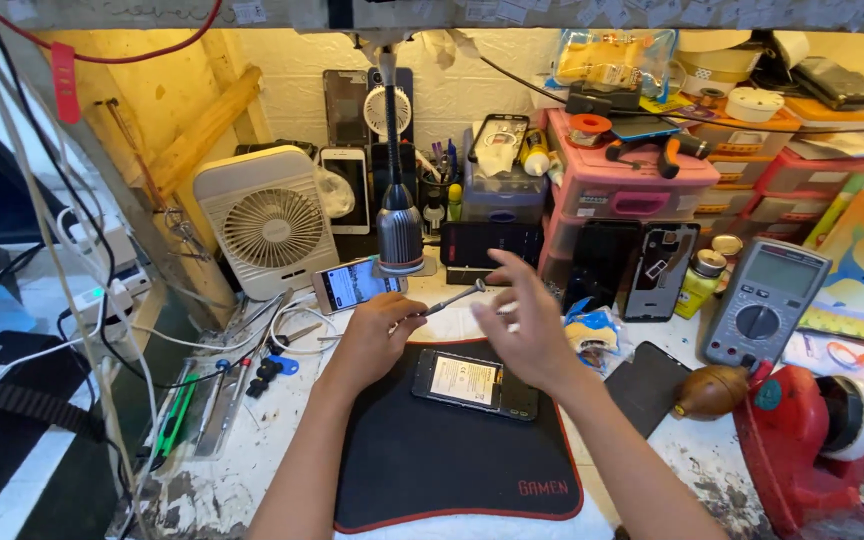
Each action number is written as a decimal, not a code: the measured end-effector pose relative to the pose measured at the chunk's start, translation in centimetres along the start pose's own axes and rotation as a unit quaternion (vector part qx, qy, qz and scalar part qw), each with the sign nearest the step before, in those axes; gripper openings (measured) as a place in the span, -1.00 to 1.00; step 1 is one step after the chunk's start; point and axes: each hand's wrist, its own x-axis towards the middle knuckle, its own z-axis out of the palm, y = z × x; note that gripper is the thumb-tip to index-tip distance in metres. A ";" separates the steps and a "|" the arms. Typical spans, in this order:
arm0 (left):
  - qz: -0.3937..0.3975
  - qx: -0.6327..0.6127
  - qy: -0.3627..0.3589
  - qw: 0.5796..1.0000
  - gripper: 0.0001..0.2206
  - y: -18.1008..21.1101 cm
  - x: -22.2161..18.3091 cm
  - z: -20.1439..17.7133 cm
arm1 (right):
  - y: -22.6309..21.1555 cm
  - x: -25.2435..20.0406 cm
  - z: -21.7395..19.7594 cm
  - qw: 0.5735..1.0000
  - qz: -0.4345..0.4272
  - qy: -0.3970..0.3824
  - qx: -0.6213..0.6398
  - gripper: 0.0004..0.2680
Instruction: Repairing a mobile phone by carefully manipulating internal components with a small tool on a workbench.
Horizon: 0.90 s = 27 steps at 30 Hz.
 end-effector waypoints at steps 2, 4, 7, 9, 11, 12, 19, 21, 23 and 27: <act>0.003 0.000 -0.009 1.000 -0.85 0.0 -0.1 0.0 | 1.6 0.1 3.2 1.000 -0.015 0.015 -0.002 -0.70; 0.009 0.000 -0.018 1.000 -0.85 0.0 0.2 0.0 | 2.3 0.1 5.2 0.999 -0.030 0.032 -0.006 -0.83; 0.013 -0.010 -0.029 0.999 -0.85 -0.3 0.2 0.0 | 2.6 -1.1 6.6 0.996 -0.060 0.068 -0.011 -0.86; 0.031 -0.031 -0.022 0.999 -0.86 -0.6 0.1 0.0 | 3.8 -1.8 6.9 0.995 -0.069 0.060 0.033 -0.83; 0.026 -0.040 -0.021 0.999 -0.85 -0.2 -0.1 0.2 | 4.3 -2.4 6.4 0.997 -0.057 0.044 0.016 -0.82; 0.018 -0.045 -0.023 0.999 -0.85 0.1 -0.4 0.2 | 4.3 -2.9 6.4 0.999 -0.041 0.030 0.003 -0.82; 0.013 -0.083 -0.014 0.996 -0.86 -0.2 0.0 0.9 | 4.4 -2.5 6.2 0.998 -0.012 0.051 -0.037 -0.75; -0.004 -0.101 -0.017 0.995 -0.85 -0.2 -0.2 0.9 | 3.9 -2.4 6.1 0.999 -0.017 0.033 -0.013 -0.72; -0.003 -0.106 -0.020 0.994 -0.85 -0.4 -0.4 0.9 | 3.5 -2.6 5.8 1.000 -0.005 0.020 0.003 -0.70; 0.013 -0.121 -0.021 0.992 -0.86 -1.1 0.0 1.2 | 3.2 -2.1 5.4 0.999 0.011 0.017 0.042 -0.67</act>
